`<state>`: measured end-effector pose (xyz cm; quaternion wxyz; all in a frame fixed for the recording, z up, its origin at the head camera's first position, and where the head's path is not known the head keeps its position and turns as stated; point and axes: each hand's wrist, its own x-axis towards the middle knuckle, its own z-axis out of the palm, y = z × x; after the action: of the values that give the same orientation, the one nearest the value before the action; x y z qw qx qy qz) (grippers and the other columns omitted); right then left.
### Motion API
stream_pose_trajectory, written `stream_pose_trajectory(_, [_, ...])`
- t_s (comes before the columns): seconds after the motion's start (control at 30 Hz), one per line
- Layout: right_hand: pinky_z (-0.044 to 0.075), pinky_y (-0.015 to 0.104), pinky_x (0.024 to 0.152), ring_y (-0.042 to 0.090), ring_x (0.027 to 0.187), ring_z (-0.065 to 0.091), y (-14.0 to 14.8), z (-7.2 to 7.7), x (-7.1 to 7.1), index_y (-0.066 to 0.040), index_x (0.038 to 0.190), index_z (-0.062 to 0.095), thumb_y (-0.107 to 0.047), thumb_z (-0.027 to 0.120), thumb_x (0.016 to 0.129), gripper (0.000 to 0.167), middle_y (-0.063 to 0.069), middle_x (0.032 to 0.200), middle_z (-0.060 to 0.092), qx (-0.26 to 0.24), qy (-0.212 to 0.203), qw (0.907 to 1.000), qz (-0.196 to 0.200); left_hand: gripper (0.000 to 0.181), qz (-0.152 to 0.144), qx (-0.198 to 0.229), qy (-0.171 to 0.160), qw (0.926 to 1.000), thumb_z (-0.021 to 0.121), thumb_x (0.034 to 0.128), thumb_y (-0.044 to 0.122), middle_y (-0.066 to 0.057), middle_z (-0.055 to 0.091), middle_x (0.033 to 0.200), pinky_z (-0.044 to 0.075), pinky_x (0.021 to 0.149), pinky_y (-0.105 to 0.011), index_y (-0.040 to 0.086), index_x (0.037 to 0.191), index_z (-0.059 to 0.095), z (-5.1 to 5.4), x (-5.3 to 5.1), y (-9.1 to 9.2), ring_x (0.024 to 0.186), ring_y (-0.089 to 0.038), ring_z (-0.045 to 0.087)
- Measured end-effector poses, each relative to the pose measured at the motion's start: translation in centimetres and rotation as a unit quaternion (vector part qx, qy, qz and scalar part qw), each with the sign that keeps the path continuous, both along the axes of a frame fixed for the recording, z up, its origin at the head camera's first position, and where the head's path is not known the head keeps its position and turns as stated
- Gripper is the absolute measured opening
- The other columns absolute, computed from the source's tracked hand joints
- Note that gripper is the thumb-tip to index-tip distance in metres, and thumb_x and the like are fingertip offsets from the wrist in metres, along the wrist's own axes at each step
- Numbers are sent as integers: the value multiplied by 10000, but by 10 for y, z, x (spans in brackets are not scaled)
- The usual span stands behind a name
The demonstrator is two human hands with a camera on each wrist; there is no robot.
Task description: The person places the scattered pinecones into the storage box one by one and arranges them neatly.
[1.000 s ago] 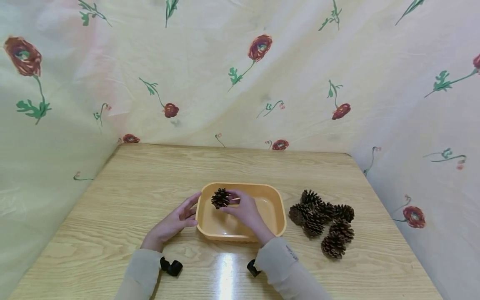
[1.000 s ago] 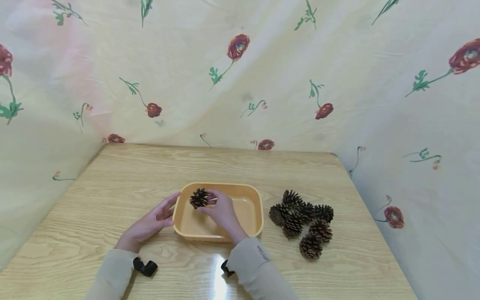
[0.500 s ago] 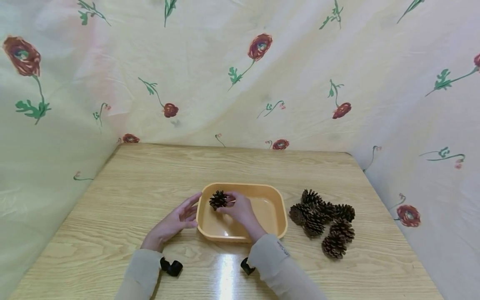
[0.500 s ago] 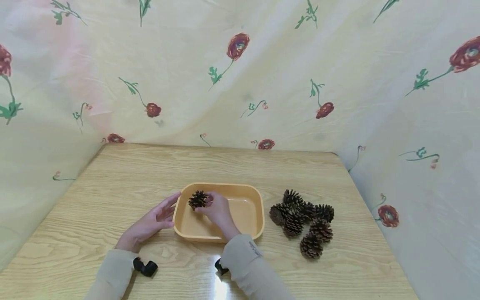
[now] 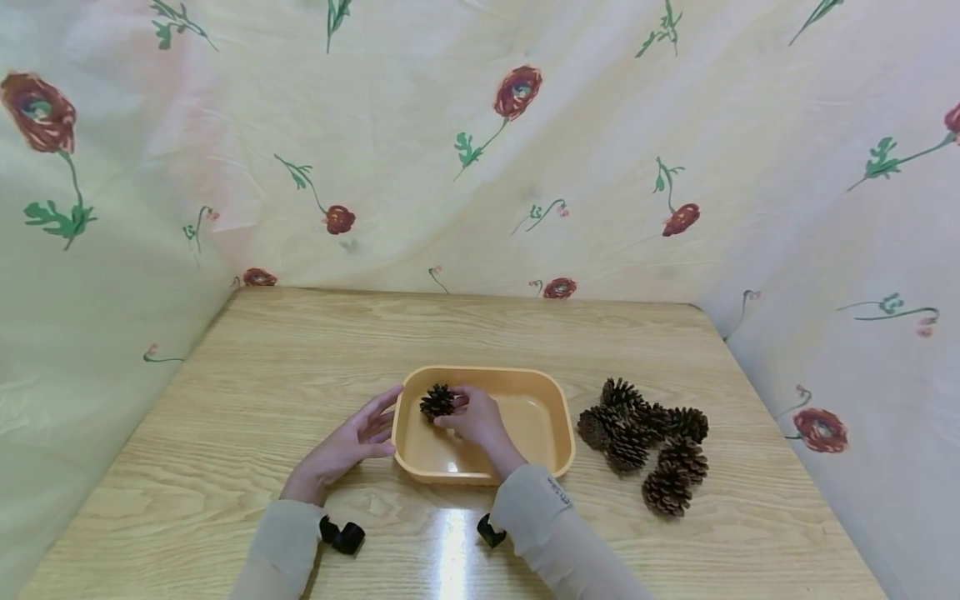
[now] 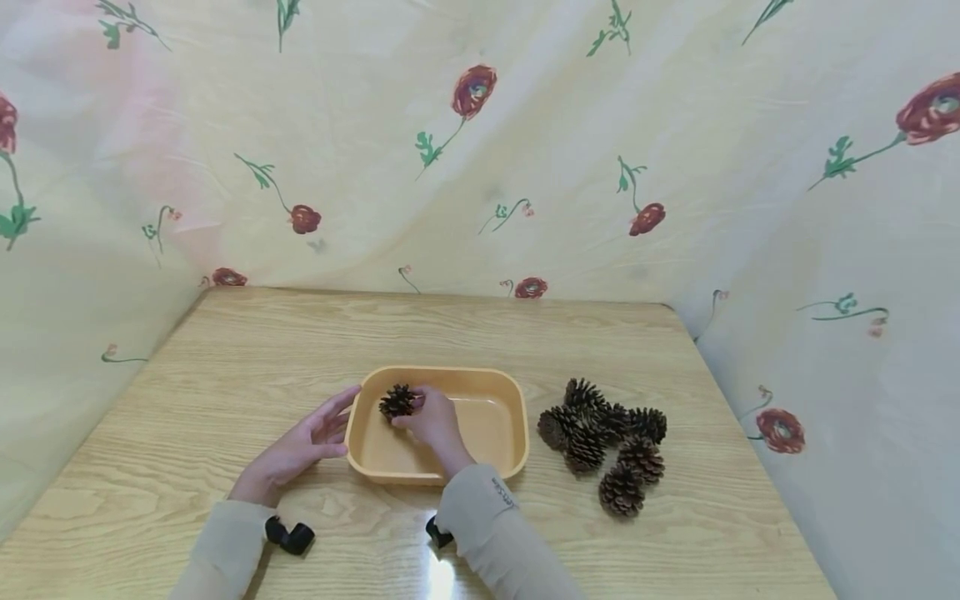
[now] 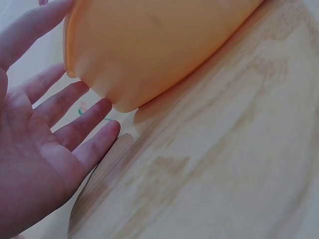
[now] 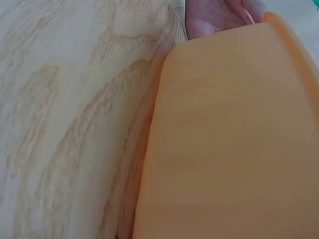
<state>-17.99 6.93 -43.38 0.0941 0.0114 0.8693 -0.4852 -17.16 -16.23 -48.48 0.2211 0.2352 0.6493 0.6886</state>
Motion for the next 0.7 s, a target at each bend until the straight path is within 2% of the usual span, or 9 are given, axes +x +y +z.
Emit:
stream_pose_trajectory(0.17, [607,307,705,348,999,674,0,-2,0,80,1274,547,-34,789,768,572,231,1110,661,-377,-99,9992,35,889,-35,42,61,10000,670,874,27,-181,50,1632,363,1082,-132,123,1567,122,-2,-1,0,1468,-437,130])
stream_pose_trajectory(0.4, [609,321,761,377,1061,648,0,-4,0,101,1267,534,-14,763,785,546,256,1162,636,-767,-188,9968,125,888,-70,133,54,9999,667,878,35,-208,60,1624,361,1086,-136,99,1565,109,-2,0,0,1468,-446,125])
stream_pose_trajectory(0.7, [607,337,787,383,1078,646,0,-3,0,89,1260,540,-23,766,783,540,255,1169,636,-841,-166,9962,176,883,-92,208,104,9997,663,883,36,-220,55,1621,364,1075,-121,91,1565,104,-2,-1,1,1463,-457,114])
